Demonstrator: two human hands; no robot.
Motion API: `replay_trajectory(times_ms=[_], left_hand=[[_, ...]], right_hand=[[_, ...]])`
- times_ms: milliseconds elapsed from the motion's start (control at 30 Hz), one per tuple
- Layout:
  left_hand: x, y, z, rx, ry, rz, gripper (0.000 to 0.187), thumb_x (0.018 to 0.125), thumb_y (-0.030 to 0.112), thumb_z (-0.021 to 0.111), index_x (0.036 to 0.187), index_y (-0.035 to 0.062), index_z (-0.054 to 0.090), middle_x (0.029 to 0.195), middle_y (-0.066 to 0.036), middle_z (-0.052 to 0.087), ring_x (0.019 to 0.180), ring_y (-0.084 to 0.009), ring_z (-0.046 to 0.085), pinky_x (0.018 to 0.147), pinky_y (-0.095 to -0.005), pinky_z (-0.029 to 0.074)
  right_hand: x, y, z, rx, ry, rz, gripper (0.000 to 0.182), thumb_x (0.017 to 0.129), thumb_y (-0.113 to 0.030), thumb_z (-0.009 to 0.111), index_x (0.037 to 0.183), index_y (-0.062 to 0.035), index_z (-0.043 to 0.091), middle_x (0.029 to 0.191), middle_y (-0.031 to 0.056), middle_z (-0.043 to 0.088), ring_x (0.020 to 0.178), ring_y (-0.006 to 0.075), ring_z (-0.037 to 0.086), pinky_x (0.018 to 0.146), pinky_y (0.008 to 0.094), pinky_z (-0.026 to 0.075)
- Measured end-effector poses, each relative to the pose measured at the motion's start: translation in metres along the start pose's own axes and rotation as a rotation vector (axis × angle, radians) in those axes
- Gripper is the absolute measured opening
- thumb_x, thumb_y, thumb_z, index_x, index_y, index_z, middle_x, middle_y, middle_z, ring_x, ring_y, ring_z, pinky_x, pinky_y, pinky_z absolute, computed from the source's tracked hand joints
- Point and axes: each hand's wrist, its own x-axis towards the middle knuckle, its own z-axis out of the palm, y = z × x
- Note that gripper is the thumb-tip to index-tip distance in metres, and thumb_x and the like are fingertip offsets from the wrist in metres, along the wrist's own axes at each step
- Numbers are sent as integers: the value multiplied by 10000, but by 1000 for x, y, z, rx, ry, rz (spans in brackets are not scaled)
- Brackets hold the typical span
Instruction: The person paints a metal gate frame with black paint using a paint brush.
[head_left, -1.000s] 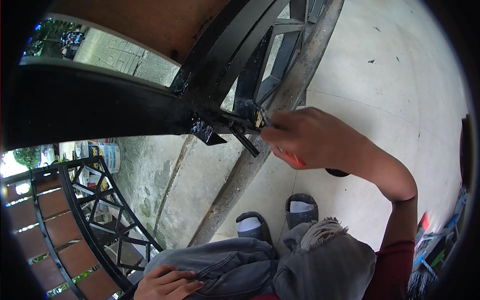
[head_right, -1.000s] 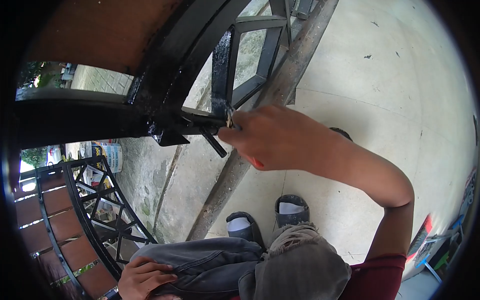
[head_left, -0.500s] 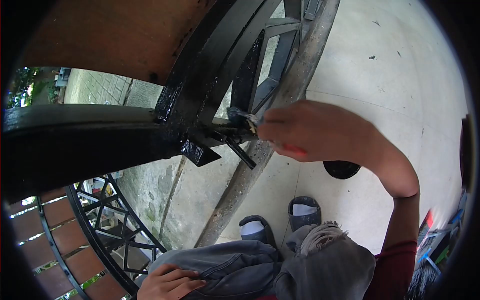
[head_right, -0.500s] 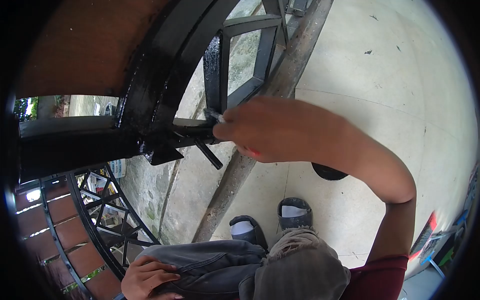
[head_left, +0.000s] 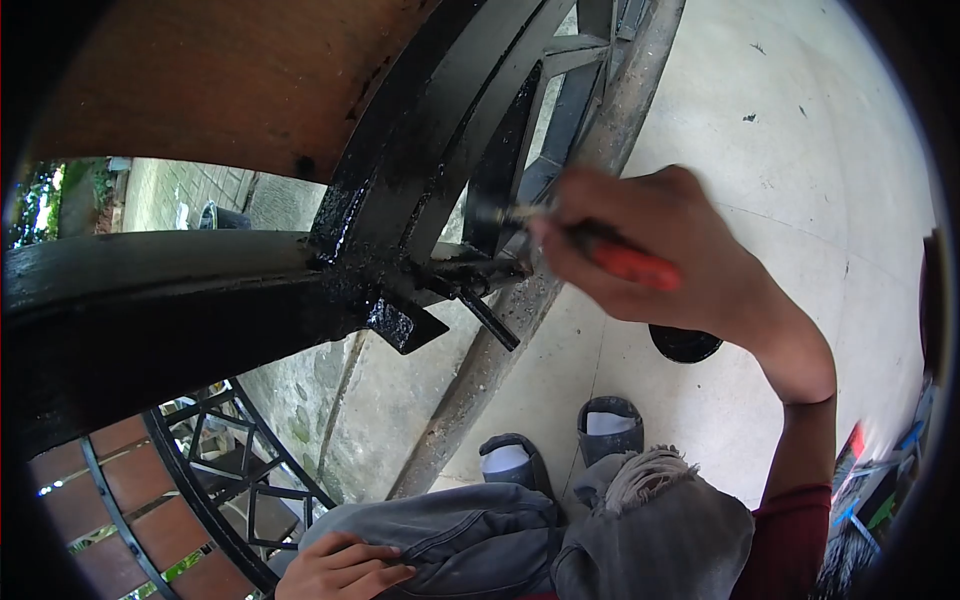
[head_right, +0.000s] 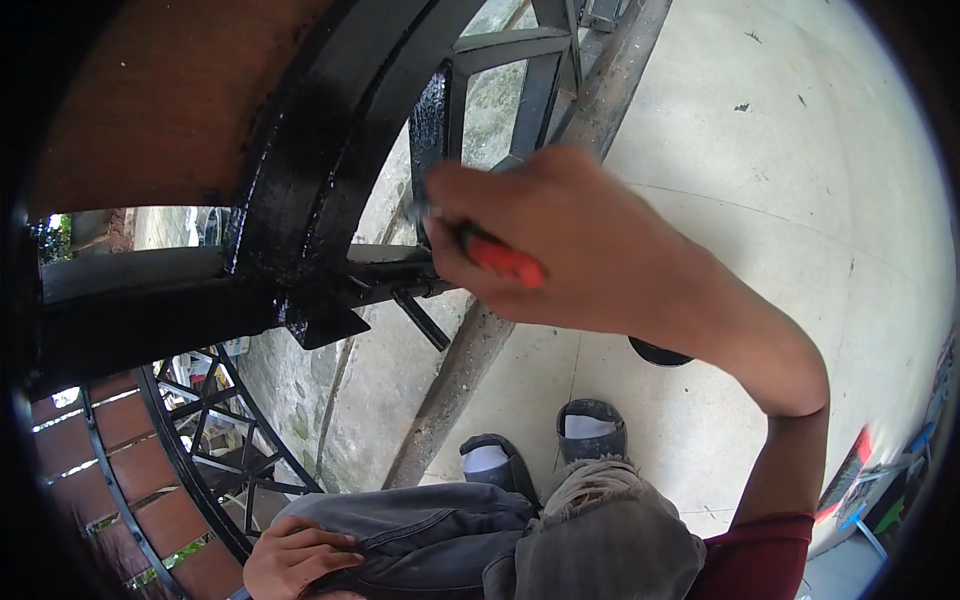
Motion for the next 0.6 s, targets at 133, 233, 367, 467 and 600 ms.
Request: replay_trajectory(times_ms=[133,233,367,467,600], left_hand=[[-4,2,2,-2,48,31,416,749,295,745,1102,85,685,1066,-61,719,1019,-272,685,882,-452,510],[-9,7,8,61,84,17,436,742,295,739,1119,84,680,1048,-59,713,1006,-280,678,883,-450,507],[-16,12,8,52,87,29,379,758,263,710,1091,83,688,1027,-61,708,991,-271,675,871,-440,503],[-29,16,21,85,159,19,340,763,251,695,1062,89,697,1018,-63,706,982,-274,675,857,-438,498],[-37,24,27,34,194,-112,337,768,260,684,1060,94,701,1040,-71,701,997,-276,671,870,-433,488]], right_hand=[[-14,7,24,41,31,-135,90,892,-64,655,871,-53,568,562,47,578,516,185,656,463,297,497],[-18,0,29,-133,-113,-141,94,898,-69,654,864,-52,567,589,39,591,524,144,660,455,281,499],[-21,12,34,28,133,-85,101,903,-73,651,852,-55,566,568,59,589,493,204,644,451,312,504],[-23,-5,38,-31,4,-105,153,910,-61,647,789,-49,554,538,65,566,469,244,622,422,330,477],[-8,-4,34,-94,400,2,246,904,-40,680,732,-60,505,541,37,517,421,146,556,399,273,409]])
